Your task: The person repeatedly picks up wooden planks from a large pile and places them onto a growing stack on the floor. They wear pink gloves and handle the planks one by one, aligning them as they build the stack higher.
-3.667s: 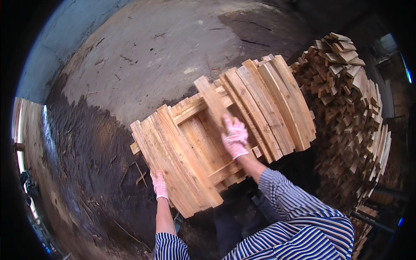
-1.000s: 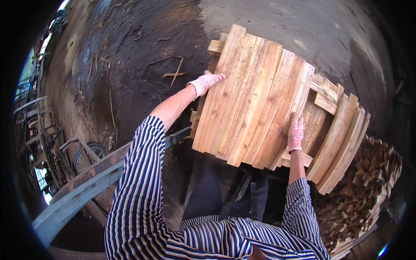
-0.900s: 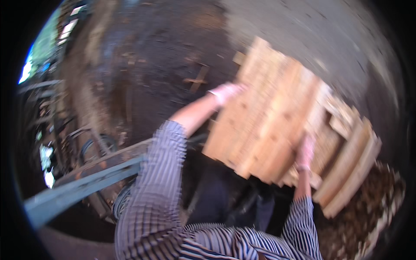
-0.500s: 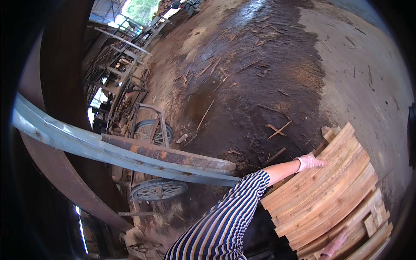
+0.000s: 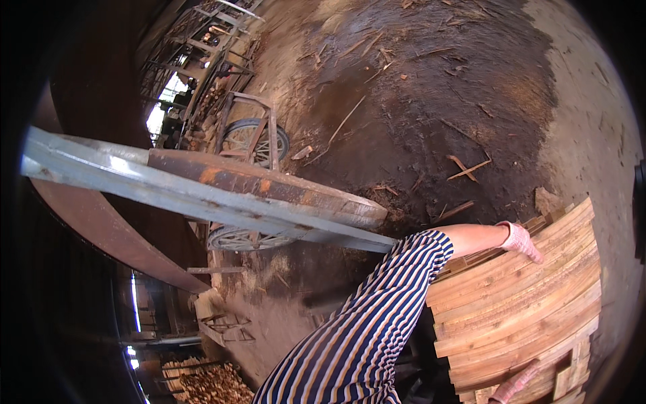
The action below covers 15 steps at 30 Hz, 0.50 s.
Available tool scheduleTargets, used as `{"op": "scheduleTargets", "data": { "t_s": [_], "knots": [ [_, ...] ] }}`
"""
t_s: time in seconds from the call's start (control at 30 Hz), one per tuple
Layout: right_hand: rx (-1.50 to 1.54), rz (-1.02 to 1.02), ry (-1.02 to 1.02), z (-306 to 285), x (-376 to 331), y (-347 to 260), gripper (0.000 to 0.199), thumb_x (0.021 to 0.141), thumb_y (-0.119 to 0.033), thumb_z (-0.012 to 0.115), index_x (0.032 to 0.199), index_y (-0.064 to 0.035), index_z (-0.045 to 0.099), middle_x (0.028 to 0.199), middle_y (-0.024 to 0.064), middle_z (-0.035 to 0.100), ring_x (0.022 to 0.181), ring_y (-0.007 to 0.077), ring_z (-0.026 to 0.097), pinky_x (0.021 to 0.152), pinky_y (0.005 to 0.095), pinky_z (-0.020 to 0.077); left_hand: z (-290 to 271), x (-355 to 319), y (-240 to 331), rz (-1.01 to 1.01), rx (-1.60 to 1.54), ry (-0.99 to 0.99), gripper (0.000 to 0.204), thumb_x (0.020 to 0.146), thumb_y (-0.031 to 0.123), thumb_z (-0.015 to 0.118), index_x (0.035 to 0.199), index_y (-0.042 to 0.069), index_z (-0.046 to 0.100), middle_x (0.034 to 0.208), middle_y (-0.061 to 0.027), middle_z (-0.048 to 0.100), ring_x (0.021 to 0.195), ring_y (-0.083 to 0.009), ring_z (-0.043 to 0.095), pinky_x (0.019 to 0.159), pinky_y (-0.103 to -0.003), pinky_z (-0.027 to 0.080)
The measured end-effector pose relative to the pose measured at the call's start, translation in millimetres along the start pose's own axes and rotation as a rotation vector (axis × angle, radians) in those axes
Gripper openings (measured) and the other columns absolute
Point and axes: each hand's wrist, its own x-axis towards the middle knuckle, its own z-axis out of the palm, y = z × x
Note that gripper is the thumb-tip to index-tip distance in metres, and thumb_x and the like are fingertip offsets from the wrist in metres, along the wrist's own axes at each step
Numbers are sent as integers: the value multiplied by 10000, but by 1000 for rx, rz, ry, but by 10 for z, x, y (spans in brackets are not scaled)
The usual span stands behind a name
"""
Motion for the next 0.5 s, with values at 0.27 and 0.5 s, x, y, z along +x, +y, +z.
{"op": "scheduleTargets", "data": {
  "t_s": [0.27, 0.5],
  "knots": [
    [84, -49, -5, 78, -78, 101, 944, 953, -617, 523, 1578, -1, 173, 1611, 177, 253, 1428, 325, 328, 1173, 435, 309, 112, 805, -56, -393, -2654, -249, 603, 1057, 367, 392, 1546, 45, 251, 1627, -135, 195, 1491, -332, 213, 1223, -534, 146],
    [178, -42, 3, 111, -235, -94, 869, 984, -570, 507, 1564, 12, 224, 1606, 191, 268, 1433, 313, 328, 1183, 417, 292, 177, 951, -114, -493, -2959, -399, 608, 1085, 314, 267, 1600, 86, 39, 1667, -172, -10, 1532, -375, 40, 1240, -581, 18]
  ]
}}
